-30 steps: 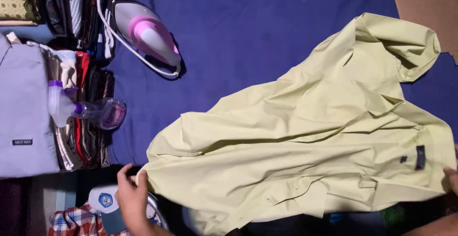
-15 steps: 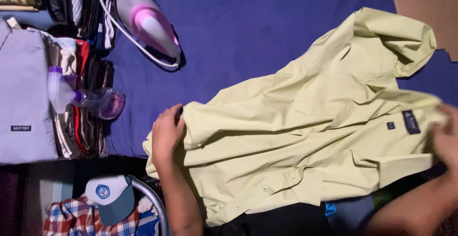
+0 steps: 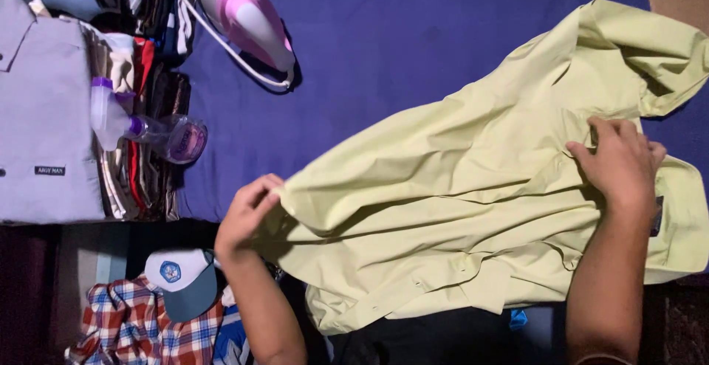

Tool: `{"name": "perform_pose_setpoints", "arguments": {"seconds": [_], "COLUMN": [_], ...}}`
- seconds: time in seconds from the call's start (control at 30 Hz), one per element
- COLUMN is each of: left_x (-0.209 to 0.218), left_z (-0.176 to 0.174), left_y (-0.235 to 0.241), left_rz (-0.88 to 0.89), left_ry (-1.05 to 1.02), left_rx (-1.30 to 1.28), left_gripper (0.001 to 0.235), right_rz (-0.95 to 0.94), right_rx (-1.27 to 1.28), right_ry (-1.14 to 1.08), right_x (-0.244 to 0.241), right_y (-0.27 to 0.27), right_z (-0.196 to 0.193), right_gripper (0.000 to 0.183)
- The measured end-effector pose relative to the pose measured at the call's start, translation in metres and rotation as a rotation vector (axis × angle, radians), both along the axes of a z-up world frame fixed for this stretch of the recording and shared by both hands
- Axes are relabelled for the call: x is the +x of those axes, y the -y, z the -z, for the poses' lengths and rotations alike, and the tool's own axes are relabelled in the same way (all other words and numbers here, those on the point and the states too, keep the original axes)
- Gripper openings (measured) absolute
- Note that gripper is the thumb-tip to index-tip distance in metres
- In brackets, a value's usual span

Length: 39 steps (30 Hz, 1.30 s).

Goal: Ironing a long-sleeved shirt on a flat surface and then buttoning the collar.

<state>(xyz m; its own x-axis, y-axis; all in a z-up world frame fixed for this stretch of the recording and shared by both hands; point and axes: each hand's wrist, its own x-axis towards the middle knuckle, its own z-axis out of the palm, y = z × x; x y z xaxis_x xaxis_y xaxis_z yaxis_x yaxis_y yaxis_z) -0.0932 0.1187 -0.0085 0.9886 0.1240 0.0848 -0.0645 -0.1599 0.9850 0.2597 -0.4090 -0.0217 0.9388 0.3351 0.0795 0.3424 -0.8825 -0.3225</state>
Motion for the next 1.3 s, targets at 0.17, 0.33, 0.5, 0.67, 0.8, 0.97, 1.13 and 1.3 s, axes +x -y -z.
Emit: {"name": "perform_pose_setpoints", "arguments": {"seconds": [0.17, 0.33, 0.5, 0.67, 0.8, 0.97, 1.13, 1.3], "left_x": [0.034, 0.085, 0.065, -0.026, -0.045, -0.040, -0.010, 0.012], "left_z": [0.020, -0.016, -0.022, 0.064, 0.057, 0.056, 0.061, 0.088], "left_y": [0.008, 0.002, 0.002, -0.031, -0.012, 0.010, 0.035, 0.038], "left_rz": [-0.453, -0.492, -0.373, -0.129, -0.001, -0.066, -0.131, -0.221], "left_ry": [-0.028, 0.190, 0.292, -0.288, -0.577, -0.769, -0.522, -0.218], "left_rx": [-0.449, -0.557, -0.549, -0.659, -0.360, -0.087, -0.339, -0.514], "left_gripper": [0.018, 0.016, 0.015, 0.040, 0.048, 0.047, 0.050, 0.073], "right_rz": [0.119, 0.105, 0.050, -0.001, 0.099, 0.196, 0.130, 0.120], "right_rx": [-0.222, -0.110, -0.062, -0.088, -0.261, -0.182, 0.030, 0.033], "right_ry": [-0.098, -0.123, -0.151, -0.327, -0.470, -0.274, 0.005, 0.207], "right_x": [0.005, 0.015, 0.018, 0.021, 0.031, 0.040, 0.069, 0.092], "right_y": [-0.007, -0.008, 0.006, 0.039, 0.046, 0.003, -0.025, -0.052], "right_z": [0.003, 0.010, 0.016, 0.019, 0.007, -0.008, 0.019, 0.003], "right_gripper": [0.055, 0.069, 0.082, 0.091, 0.085, 0.070, 0.060, 0.061]}}
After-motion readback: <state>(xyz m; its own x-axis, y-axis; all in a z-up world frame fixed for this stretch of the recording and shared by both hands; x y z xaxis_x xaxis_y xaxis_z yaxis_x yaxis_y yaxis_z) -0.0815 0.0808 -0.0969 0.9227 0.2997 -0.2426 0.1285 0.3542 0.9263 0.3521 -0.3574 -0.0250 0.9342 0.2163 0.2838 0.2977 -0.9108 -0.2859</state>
